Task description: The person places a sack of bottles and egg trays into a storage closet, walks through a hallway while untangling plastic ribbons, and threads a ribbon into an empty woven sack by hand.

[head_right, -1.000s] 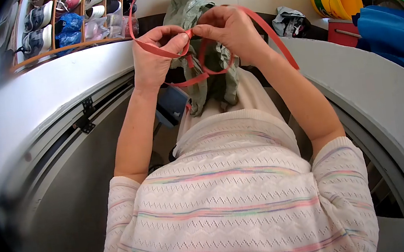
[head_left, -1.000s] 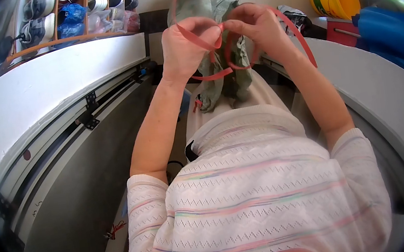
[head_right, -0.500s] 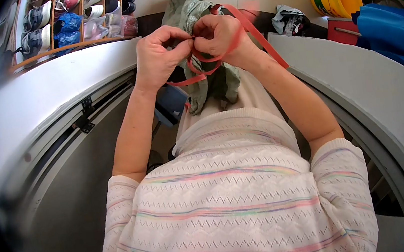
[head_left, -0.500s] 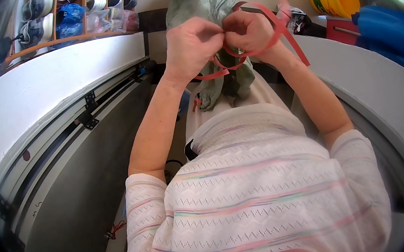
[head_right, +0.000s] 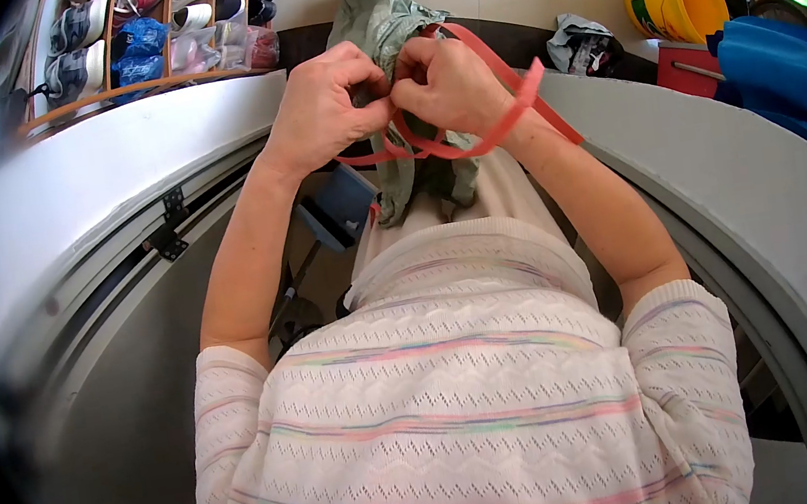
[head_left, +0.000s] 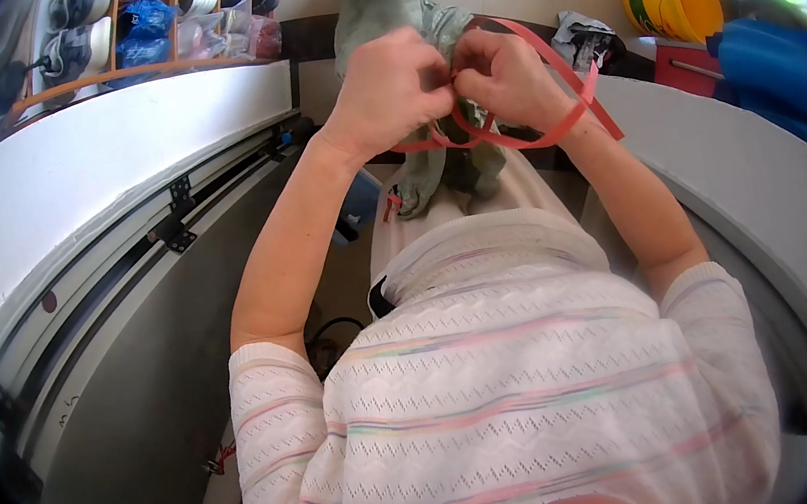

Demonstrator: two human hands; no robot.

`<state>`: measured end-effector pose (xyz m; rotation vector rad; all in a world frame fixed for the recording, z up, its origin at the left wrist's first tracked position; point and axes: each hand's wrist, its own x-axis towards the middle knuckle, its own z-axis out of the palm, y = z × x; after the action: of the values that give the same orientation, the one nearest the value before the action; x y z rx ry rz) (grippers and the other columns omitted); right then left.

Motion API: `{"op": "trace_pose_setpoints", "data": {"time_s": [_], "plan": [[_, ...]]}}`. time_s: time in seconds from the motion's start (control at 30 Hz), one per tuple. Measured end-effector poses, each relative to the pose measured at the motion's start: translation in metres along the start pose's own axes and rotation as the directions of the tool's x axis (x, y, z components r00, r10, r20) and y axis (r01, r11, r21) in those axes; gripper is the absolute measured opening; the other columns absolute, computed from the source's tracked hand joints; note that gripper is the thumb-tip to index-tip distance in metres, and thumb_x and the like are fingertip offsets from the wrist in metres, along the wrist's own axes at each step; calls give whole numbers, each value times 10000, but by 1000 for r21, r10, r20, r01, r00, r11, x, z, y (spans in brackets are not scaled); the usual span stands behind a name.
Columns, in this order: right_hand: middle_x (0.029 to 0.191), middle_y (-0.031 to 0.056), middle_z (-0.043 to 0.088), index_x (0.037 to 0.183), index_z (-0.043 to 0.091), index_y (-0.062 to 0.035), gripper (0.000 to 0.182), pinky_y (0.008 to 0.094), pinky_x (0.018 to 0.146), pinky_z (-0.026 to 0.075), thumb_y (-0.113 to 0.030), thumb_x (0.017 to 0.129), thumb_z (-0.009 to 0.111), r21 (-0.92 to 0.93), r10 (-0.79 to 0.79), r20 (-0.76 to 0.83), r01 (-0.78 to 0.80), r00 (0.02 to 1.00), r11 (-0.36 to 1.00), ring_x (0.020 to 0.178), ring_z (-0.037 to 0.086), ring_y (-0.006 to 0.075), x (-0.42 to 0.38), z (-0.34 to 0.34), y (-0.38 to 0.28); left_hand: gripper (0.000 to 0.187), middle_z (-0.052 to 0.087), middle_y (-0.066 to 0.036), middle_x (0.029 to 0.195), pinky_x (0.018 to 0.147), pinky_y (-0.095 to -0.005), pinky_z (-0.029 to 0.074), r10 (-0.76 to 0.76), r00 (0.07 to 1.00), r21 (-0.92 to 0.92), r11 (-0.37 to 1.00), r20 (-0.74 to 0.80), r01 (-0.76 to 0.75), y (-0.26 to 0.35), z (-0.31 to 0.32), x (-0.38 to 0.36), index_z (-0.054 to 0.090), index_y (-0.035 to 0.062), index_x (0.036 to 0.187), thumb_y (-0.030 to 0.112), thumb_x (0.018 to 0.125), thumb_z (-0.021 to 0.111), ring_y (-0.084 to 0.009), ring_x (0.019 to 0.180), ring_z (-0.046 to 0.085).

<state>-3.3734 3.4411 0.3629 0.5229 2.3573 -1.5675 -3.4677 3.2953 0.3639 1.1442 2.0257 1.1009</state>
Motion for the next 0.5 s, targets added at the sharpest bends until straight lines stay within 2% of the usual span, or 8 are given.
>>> {"op": "trace_pose_setpoints", "data": {"time_s": [0.07, 0.17, 0.27, 0.37, 0.47, 0.5], "plan": [[671, 61, 559, 777, 541, 17, 135, 236, 557, 441, -71, 684, 498, 44, -21, 14, 20, 1000, 999, 595, 526, 99, 4, 0, 5, 116, 529, -55, 720, 569, -234, 401, 20, 1000, -52, 998, -14, -21, 0, 1, -1, 593, 1, 707, 48, 611, 639, -132, 615, 505], [616, 63, 569, 729, 553, 24, 153, 250, 470, 426, -119, 704, 505, 388, 39, 24, -46, 999, 921, 511, 521, 128, 5, 6, 21, 105, 499, -18, 719, 570, -204, 381, -11, 1000, -258, 966, 0, 10, -3, 4, -4, 584, 2, 698, 24, 618, 649, -82, 635, 478], [641, 66, 577, 718, 549, 11, 146, 232, 445, 421, -121, 719, 485, 616, 144, 119, -187, 982, 765, 494, 517, 118, 1, 6, 15, 112, 480, 4, 741, 580, -182, 367, -80, 992, -498, 859, 99, 119, -12, 2, -5, 591, 5, 709, 18, 629, 669, -50, 667, 460], [658, 69, 580, 727, 546, 3, 144, 236, 463, 426, -122, 721, 474, 566, 66, 115, -120, 991, 815, 526, 534, 117, 4, 6, 22, 131, 477, 6, 769, 585, -187, 368, -96, 990, -547, 826, 101, 136, -16, 5, -5, 595, 11, 716, 27, 626, 688, -54, 675, 462], [657, 71, 575, 743, 542, 4, 153, 242, 484, 435, -127, 723, 465, 600, 55, 121, -117, 991, 791, 557, 549, 122, 9, 3, 27, 121, 474, 13, 795, 589, -187, 369, -62, 997, -215, 974, 35, 68, -1, 6, -1, 595, 20, 703, 14, 626, 688, -57, 677, 464], [666, 68, 575, 758, 541, 3, 155, 250, 493, 440, -130, 724, 470, 579, 61, 128, -125, 990, 806, 571, 553, 123, 10, 2, 28, 121, 480, 11, 799, 592, -190, 373, -67, 997, -260, 963, 29, 72, -3, 6, -1, 595, 25, 704, 11, 626, 687, -60, 677, 465]]}}
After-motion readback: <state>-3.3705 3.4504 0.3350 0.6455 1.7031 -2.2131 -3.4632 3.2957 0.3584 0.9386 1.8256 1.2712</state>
